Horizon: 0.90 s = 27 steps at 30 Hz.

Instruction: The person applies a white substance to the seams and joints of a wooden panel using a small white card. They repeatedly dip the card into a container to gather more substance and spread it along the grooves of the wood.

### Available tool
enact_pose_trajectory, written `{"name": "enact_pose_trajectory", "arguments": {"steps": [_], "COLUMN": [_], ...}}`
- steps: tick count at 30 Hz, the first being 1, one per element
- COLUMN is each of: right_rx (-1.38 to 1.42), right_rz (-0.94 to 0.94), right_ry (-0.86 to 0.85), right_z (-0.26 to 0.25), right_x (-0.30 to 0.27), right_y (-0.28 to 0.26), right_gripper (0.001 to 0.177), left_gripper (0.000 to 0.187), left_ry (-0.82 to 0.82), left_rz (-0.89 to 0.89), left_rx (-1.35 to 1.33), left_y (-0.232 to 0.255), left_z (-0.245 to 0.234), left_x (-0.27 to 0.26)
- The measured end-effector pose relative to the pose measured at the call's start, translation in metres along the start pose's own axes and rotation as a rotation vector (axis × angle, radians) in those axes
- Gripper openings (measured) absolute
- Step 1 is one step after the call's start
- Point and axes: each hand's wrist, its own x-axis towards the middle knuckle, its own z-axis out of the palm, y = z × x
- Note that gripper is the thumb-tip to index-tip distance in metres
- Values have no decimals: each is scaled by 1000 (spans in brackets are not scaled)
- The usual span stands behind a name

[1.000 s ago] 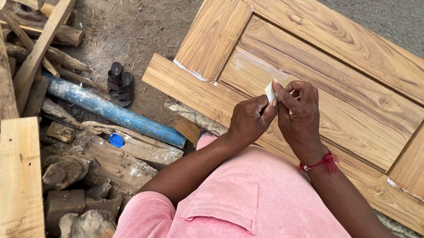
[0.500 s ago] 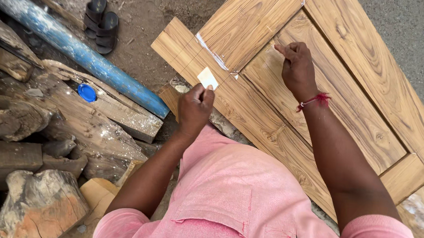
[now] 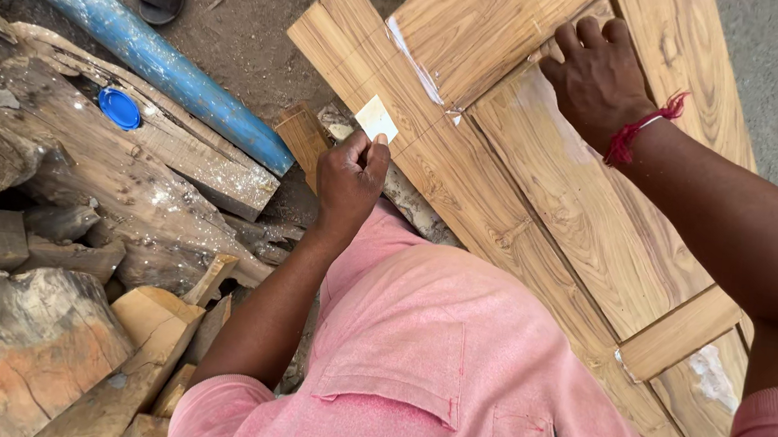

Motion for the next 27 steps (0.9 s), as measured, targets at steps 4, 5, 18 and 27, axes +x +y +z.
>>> {"name": "enact_pose_trajectory", "arguments": {"steps": [4, 5, 18, 27], "right_rx": [129, 160, 317, 1395], "right_rz": [-30, -23, 97, 450], "right_ry": [117, 104, 63, 160], "right_z": [7, 12, 36, -9], "right_x": [-5, -6, -8, -45], "right_y": [7, 2, -7, -72], "right_gripper": [50, 53, 64, 26], "left_gripper": [39, 39, 37, 23], "left_ry": [29, 28, -42, -235], "left_rz": [-5, -32, -32, -87], "left_rx": [-22, -30, 0, -110], "left_y": [-2, -3, -3, 18], "left_z": [-5, -6, -3, 23], "left_x": [-6, -9, -14, -36]}}
